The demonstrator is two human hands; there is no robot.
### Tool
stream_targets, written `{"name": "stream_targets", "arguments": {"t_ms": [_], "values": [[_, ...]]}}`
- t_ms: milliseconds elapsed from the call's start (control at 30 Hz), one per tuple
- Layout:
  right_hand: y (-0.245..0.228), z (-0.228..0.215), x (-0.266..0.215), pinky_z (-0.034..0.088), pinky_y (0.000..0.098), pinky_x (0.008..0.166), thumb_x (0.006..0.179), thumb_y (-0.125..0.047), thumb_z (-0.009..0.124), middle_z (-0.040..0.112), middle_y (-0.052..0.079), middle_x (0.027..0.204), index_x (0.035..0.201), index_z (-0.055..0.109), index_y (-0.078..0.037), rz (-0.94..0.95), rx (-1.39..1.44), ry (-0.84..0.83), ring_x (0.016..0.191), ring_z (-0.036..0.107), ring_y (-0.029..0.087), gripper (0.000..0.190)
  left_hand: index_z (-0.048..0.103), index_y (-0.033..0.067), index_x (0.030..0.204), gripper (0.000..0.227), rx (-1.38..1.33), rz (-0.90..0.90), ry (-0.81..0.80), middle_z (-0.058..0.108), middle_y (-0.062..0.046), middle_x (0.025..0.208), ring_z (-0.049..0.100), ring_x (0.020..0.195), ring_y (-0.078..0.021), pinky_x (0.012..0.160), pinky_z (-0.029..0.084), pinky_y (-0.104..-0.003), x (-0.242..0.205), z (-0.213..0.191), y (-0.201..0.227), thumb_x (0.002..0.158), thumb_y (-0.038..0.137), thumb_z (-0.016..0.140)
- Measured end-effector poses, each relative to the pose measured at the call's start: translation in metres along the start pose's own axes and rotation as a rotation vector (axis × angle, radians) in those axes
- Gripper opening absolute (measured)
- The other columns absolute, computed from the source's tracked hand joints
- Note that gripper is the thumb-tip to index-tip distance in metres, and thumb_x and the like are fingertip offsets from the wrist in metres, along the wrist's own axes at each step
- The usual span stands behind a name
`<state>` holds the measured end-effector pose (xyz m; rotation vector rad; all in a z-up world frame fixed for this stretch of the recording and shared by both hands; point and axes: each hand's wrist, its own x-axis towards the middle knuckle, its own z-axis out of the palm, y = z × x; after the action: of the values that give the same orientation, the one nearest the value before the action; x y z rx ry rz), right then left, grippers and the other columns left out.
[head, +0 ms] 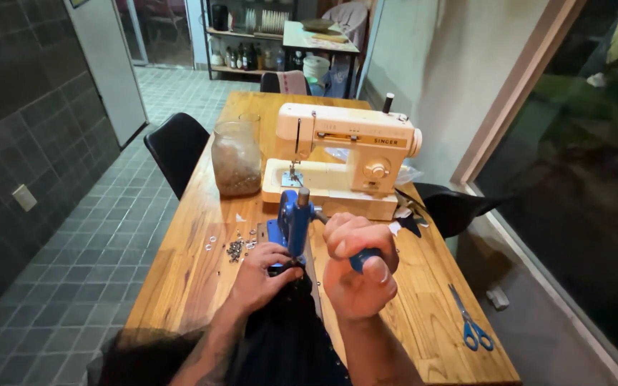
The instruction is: Installing metal eyelets on a black garment using a manual press and scissors.
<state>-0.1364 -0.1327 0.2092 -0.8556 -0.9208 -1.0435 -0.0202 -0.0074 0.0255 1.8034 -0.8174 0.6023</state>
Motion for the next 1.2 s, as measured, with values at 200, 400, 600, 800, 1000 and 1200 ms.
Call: {"name": "stream_targets", "arguments": {"t_ms": [200,400,600,800,1000,1200], "values": [[0.001,-0.001,0.0,0.031,0.0357,0.06,0.099,-0.039,0.055,0.043,0.006,0.063,0.081,0.053,-0.009,0.034,0.019,0.01,0.057,0.035,0.019,0.035,0.081,0.0107,0.084,0.026,0.034,-0.018,0.008,0.077,-0.004,0.094,0.07,0.093,-0.0203,0.089,0.05,-0.034,0.0,0.0,-0.001,0.075,0.033,0.088],[0.004,-0.002,0.003,0.03,0.036,0.061,0.099,-0.039,0.053,0.041,0.005,0.062,0.083,0.052,-0.01,0.037,-0.006,-0.008,0.057,0.034,0.018,0.033,0.079,0.0116,0.08,0.024,0.031,-0.005,0.006,0.077,-0.002,0.094,0.07,0.091,-0.0199,0.089,0.048,-0.034,-0.001,0.001,-0.005,0.074,0.033,0.089],[0.01,-0.008,0.013,0.035,0.0313,0.05,0.1,-0.036,0.05,0.04,0.006,0.053,0.075,0.051,-0.005,0.007,0.045,-0.076,0.046,0.034,0.018,0.04,0.078,0.0139,0.075,0.023,-0.049,0.017,0.084,0.076,-0.005,0.087,0.072,0.093,-0.027,0.089,0.055,-0.037,-0.003,0.004,-0.012,0.075,0.032,0.092],[0.031,-0.015,0.035,0.04,0.031,0.05,0.106,-0.034,0.045,0.04,0.007,0.053,0.083,0.05,-0.003,-0.018,-0.095,-0.103,0.047,0.036,0.017,0.038,0.078,0.012,0.076,0.022,-0.088,-0.006,0.077,0.076,-0.008,0.089,0.071,0.094,-0.03,0.089,0.055,-0.039,-0.005,0.004,-0.012,0.074,0.029,0.092],[0.092,-0.034,0.055,0.05,0.0235,0.07,0.108,-0.022,0.059,0.069,0.012,0.092,0.134,0.057,-0.004,0.334,-0.206,-0.009,0.073,0.064,0.015,0.032,0.078,0.0134,0.077,0.022,-0.063,0.009,0.087,0.076,-0.005,0.089,0.071,0.095,-0.0275,0.089,0.055,-0.037,-0.005,0.003,-0.012,0.075,0.031,0.092],[0.114,-0.053,0.029,0.047,0.0214,0.076,0.101,-0.003,0.053,0.072,0.012,0.125,0.146,0.055,-0.005,0.665,-0.222,-0.026,0.093,0.069,0.013,0.045,0.077,0.0123,0.076,0.021,-0.071,0.026,0.091,0.077,-0.006,0.089,0.071,0.094,-0.0287,0.089,0.055,-0.038,-0.002,-0.004,-0.003,0.075,0.028,0.091]]}}
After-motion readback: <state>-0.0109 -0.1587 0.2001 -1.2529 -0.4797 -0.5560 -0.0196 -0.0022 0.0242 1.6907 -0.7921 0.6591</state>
